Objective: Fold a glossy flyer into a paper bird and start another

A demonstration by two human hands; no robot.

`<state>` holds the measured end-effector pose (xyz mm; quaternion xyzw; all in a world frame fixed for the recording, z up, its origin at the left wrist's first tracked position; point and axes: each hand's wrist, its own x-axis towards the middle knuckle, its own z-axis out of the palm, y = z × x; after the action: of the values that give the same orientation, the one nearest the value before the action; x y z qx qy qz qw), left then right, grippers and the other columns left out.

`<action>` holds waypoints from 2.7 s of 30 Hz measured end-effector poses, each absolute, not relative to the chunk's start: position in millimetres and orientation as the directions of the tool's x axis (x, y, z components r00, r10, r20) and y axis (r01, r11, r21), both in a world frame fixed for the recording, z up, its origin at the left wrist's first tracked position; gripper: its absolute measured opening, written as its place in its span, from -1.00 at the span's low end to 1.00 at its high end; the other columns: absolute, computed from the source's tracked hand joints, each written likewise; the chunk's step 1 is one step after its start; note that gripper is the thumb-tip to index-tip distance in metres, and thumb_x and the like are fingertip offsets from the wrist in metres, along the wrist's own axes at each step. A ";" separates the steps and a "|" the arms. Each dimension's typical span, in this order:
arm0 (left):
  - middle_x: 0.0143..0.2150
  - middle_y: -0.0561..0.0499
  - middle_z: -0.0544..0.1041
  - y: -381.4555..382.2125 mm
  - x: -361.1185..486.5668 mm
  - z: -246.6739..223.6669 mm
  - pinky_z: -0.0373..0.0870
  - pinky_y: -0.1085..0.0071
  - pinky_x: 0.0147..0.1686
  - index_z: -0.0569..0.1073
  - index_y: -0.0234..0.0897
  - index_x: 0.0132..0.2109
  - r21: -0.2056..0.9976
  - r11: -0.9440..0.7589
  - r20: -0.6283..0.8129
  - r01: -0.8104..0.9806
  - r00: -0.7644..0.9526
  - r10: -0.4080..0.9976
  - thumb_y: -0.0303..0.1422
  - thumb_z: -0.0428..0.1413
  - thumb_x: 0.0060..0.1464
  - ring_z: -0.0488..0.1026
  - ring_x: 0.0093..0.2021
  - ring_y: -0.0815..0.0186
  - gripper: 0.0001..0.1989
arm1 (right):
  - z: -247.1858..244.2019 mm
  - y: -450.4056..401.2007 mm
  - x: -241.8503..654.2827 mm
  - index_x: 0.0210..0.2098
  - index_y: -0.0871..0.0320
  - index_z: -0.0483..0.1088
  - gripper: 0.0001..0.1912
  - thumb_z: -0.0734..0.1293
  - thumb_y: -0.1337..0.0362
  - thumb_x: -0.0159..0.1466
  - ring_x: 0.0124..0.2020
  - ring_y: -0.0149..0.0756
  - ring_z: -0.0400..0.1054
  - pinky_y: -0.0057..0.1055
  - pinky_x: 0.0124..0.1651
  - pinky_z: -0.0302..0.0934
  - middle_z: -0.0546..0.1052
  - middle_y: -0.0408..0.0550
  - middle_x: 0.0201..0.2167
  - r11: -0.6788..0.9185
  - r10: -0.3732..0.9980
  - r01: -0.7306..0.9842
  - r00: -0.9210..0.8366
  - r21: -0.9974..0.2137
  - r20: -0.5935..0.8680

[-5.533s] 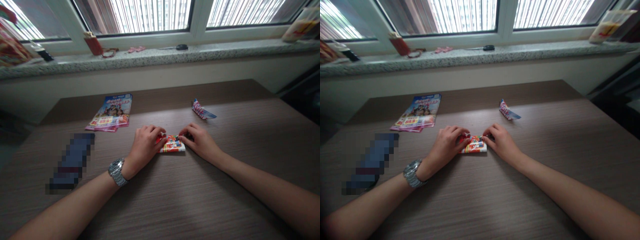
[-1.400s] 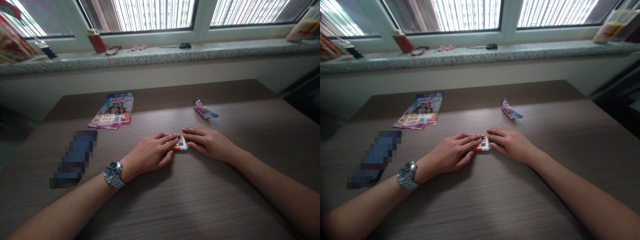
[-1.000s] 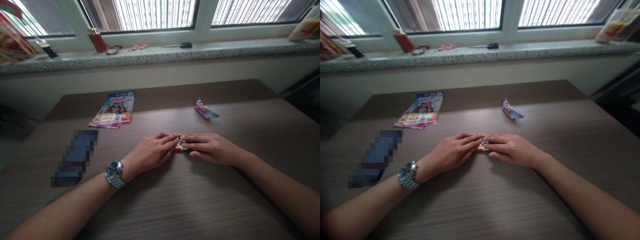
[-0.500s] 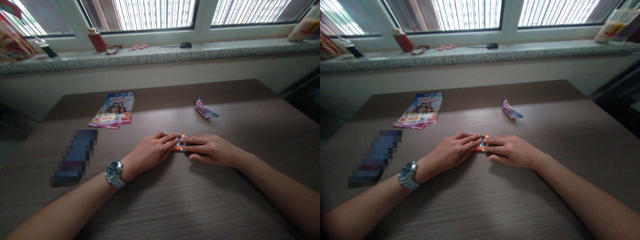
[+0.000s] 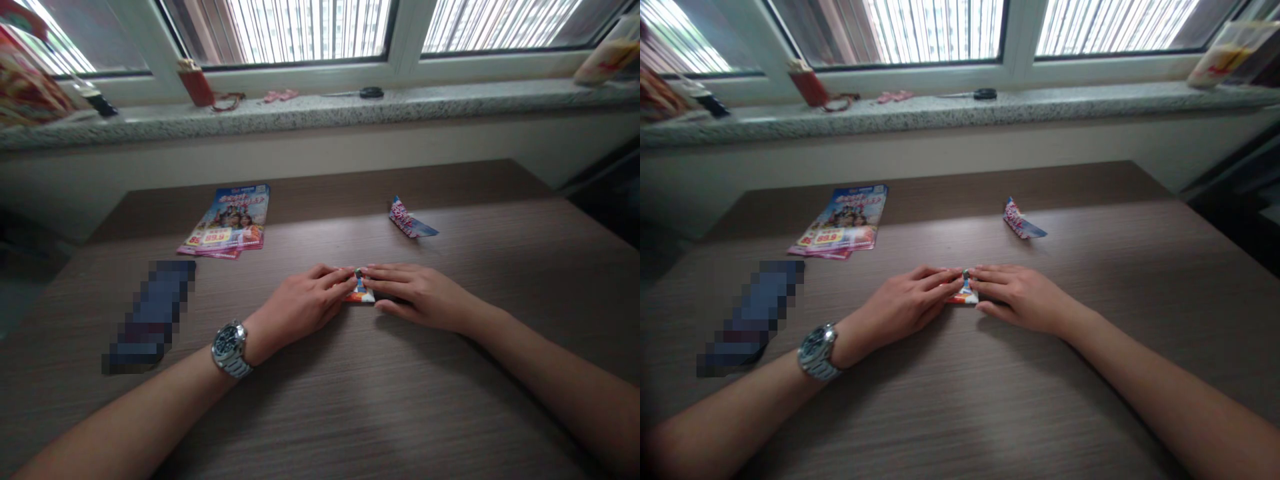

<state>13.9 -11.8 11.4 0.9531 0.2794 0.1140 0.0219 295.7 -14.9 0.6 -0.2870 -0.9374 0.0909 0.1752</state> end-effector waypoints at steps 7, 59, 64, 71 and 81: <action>0.32 -0.05 0.43 -13.6 13.6 10.6 0.50 0.17 0.12 0.35 -0.20 0.31 0.161 -0.821 0.193 0.548 0.798 0.571 -0.32 -0.03 0.43 0.38 0.20 0.14 -0.62 | -2.0 -17.1 291.2 0.09 0.09 0.55 -0.71 0.27 0.28 0.46 0.25 -0.17 0.40 -0.18 0.35 0.26 0.50 0.05 0.23 0.759 0.637 0.507 -0.709 -0.409 0.302; 0.25 -0.05 0.49 -16.8 22.2 6.4 0.51 0.15 0.08 0.45 -0.14 0.23 0.230 -0.768 0.248 0.597 0.727 0.640 -0.29 0.01 0.41 0.43 0.11 0.15 -0.68 | -5.8 -28.0 275.6 -0.06 0.06 0.55 -0.83 0.40 0.24 0.36 0.20 -0.08 0.45 -0.08 0.23 0.38 0.58 0.03 0.13 0.697 0.717 0.607 -0.597 -0.382 0.361; 0.25 -0.09 0.48 -15.6 20.3 7.5 0.49 0.15 0.10 0.45 -0.18 0.22 0.232 -0.793 0.257 0.564 0.750 0.609 -0.30 0.01 0.41 0.42 0.12 0.16 -0.68 | -6.7 -24.9 276.3 0.05 0.03 0.53 -0.73 0.40 0.23 0.36 0.18 -0.07 0.47 -0.06 0.23 0.38 0.59 0.03 0.13 0.713 0.701 0.602 -0.606 -0.359 0.377; 0.24 -0.07 0.49 -13.4 19.3 6.1 0.35 0.04 0.22 0.45 -0.20 0.22 0.220 -0.788 0.267 0.574 0.742 0.615 -0.27 0.01 0.41 0.36 0.22 0.08 -0.67 | -6.6 -19.6 278.3 0.11 0.08 0.47 -0.71 0.34 0.23 0.42 0.22 -0.06 0.41 -0.04 0.26 0.34 0.55 0.04 0.17 0.738 0.675 0.591 -0.646 -0.327 0.355; 0.23 -0.06 0.49 -12.8 16.1 13.0 0.34 0.12 0.16 0.44 -0.18 0.23 0.200 -0.791 0.235 0.578 0.755 0.612 -0.22 -0.05 0.43 0.42 0.17 0.11 -0.64 | -4.9 -17.6 281.1 0.04 0.09 0.52 -0.76 0.31 0.29 0.42 0.15 -0.06 0.45 -0.06 0.18 0.39 0.55 0.11 0.14 0.731 0.679 0.610 -0.609 -0.305 0.410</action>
<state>16.1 -12.8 13.0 0.9351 0.3182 0.1452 0.0573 281.1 -17.6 -4.9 -0.3606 -0.8943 0.0672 0.2564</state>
